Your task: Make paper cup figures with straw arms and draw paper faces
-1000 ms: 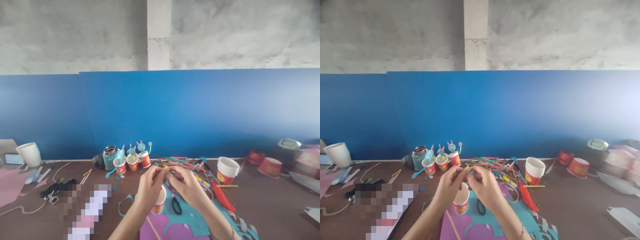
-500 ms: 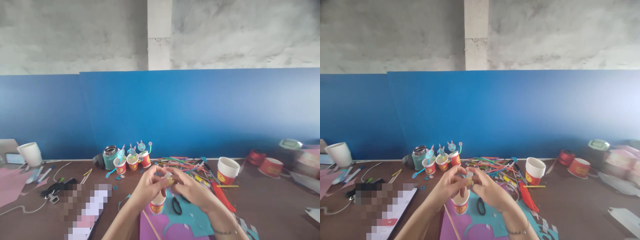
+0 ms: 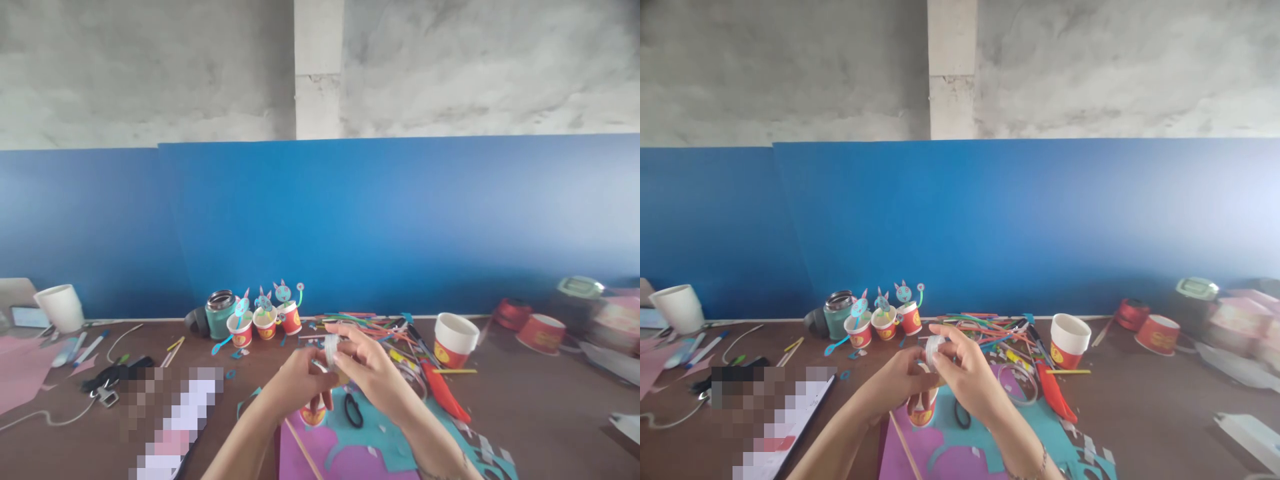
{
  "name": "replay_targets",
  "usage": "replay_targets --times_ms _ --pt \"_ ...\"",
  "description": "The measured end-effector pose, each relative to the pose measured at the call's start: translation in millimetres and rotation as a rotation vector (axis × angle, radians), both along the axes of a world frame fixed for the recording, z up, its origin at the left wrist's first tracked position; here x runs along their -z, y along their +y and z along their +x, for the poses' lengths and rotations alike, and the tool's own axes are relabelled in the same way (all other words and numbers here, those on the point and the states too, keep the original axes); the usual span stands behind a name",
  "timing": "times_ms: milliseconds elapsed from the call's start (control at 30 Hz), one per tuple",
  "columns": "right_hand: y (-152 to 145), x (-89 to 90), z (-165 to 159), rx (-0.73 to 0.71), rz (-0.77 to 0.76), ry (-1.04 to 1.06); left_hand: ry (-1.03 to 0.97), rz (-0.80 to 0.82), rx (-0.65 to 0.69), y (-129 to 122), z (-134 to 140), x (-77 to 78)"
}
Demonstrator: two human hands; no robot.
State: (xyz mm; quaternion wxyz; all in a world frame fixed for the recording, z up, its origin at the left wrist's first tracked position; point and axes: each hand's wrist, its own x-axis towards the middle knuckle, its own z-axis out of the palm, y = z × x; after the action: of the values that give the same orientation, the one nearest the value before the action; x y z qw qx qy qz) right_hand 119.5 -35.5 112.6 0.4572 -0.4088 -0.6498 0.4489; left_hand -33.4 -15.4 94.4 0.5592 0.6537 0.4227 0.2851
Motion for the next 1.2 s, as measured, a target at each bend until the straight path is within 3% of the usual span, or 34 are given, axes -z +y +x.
replay_targets --times_ms 200,367,500,700,1000,1200 --pt "-5.5 -3.3 -5.8 0.034 0.019 0.097 -0.009 0.098 0.005 1.5 -1.1 1.9" --pt "-13.2 -6.0 -8.3 0.049 -0.005 0.172 0.142 0.176 -0.145 8.7 -5.9 9.3" --pt "-14.9 -7.2 -4.0 0.0 0.02 0.073 0.113 0.18 -0.168 13.3 -8.2 8.7" --pt "-12.2 -7.5 4.6 0.022 0.06 -0.146 -0.074 0.14 -0.193 11.4 -14.4 -4.4" --pt "-9.3 -1.1 9.2 0.046 0.098 -0.251 -0.262 0.041 -0.137 10.5 -17.7 -5.9" --pt "-7.6 0.3 8.5 0.011 0.053 -0.282 -0.237 0.121 -0.224 7.4 -11.5 -7.9"
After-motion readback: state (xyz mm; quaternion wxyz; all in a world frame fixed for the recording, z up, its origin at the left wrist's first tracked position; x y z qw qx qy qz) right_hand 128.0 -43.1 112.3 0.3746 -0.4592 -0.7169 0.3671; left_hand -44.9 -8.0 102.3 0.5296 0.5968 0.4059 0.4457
